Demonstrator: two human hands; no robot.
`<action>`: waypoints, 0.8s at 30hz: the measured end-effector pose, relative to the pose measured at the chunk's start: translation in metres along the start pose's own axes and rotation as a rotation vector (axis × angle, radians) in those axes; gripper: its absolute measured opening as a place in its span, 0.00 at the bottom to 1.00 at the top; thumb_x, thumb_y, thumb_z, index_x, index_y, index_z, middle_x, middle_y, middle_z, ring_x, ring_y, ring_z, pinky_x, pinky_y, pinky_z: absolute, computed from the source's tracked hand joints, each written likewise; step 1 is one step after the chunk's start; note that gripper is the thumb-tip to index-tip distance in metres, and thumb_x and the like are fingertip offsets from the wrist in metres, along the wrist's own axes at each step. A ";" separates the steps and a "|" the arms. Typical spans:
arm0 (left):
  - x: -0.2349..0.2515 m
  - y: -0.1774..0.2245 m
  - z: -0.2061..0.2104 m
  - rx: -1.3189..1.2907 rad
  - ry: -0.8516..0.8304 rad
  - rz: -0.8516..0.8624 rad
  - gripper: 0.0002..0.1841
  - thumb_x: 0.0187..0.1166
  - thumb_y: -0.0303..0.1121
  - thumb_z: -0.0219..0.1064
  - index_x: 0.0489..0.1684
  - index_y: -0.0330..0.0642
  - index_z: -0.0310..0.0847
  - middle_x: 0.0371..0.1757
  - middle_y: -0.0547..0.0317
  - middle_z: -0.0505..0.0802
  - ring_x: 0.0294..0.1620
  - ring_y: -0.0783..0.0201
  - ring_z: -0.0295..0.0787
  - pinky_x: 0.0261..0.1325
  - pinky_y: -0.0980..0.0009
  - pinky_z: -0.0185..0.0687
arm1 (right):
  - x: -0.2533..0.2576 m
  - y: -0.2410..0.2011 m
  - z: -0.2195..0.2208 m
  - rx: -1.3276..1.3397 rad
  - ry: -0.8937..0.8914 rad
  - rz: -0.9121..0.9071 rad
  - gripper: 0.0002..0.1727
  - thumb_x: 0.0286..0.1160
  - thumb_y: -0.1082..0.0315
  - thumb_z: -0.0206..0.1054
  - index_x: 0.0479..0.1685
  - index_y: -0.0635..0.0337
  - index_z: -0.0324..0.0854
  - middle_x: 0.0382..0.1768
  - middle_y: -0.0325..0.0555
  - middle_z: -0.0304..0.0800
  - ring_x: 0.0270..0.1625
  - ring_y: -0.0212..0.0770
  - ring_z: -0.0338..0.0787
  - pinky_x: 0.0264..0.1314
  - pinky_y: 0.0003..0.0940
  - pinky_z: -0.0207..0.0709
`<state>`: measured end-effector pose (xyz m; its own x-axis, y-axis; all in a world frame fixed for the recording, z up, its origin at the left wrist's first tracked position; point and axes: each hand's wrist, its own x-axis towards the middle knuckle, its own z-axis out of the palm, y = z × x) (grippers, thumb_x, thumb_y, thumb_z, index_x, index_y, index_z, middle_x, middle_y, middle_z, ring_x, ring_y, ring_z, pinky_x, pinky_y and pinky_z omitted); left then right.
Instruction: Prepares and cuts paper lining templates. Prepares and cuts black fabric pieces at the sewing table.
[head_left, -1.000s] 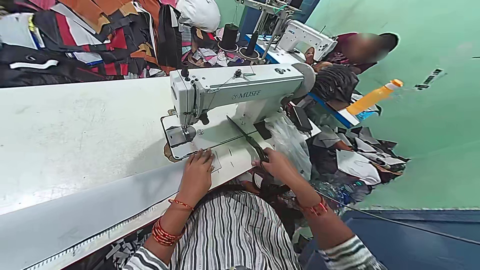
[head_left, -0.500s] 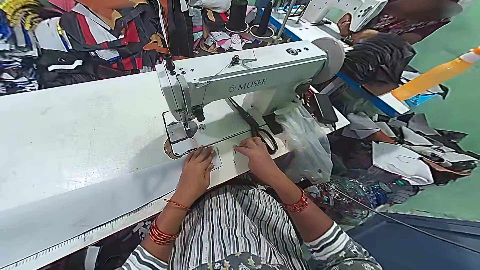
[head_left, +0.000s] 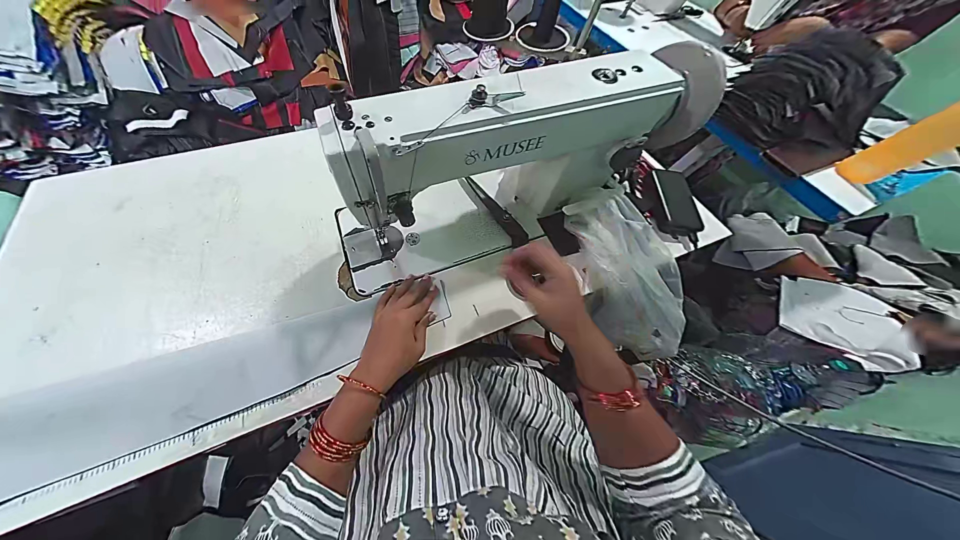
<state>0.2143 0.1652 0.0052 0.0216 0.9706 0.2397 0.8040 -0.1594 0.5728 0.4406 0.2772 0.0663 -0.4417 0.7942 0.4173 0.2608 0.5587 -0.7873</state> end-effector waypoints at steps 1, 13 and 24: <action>0.000 0.000 0.000 -0.001 -0.005 -0.005 0.20 0.85 0.31 0.57 0.71 0.40 0.86 0.80 0.50 0.84 0.86 0.42 0.72 0.87 0.37 0.56 | -0.001 0.004 0.014 -0.211 -0.122 -0.067 0.08 0.77 0.71 0.68 0.43 0.66 0.91 0.43 0.51 0.93 0.47 0.46 0.92 0.54 0.44 0.86; -0.009 -0.007 -0.021 0.029 -0.092 -0.010 0.21 0.87 0.32 0.56 0.75 0.45 0.84 0.82 0.51 0.81 0.89 0.41 0.67 0.88 0.35 0.53 | -0.010 0.025 0.070 -0.151 -0.379 -0.180 0.08 0.74 0.71 0.69 0.38 0.61 0.95 0.42 0.55 0.93 0.50 0.58 0.89 0.57 0.60 0.75; -0.057 -0.048 -0.062 0.084 -0.081 -0.083 0.22 0.89 0.38 0.53 0.78 0.57 0.82 0.85 0.61 0.79 0.93 0.44 0.59 0.85 0.23 0.36 | -0.012 0.028 0.070 -0.144 -0.362 -0.190 0.08 0.74 0.71 0.69 0.38 0.61 0.95 0.42 0.57 0.92 0.50 0.60 0.88 0.56 0.60 0.74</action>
<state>0.1377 0.1060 0.0127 -0.0013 0.9918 0.1280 0.8521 -0.0659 0.5192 0.3926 0.2671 0.0072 -0.7596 0.5529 0.3424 0.2512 0.7350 -0.6298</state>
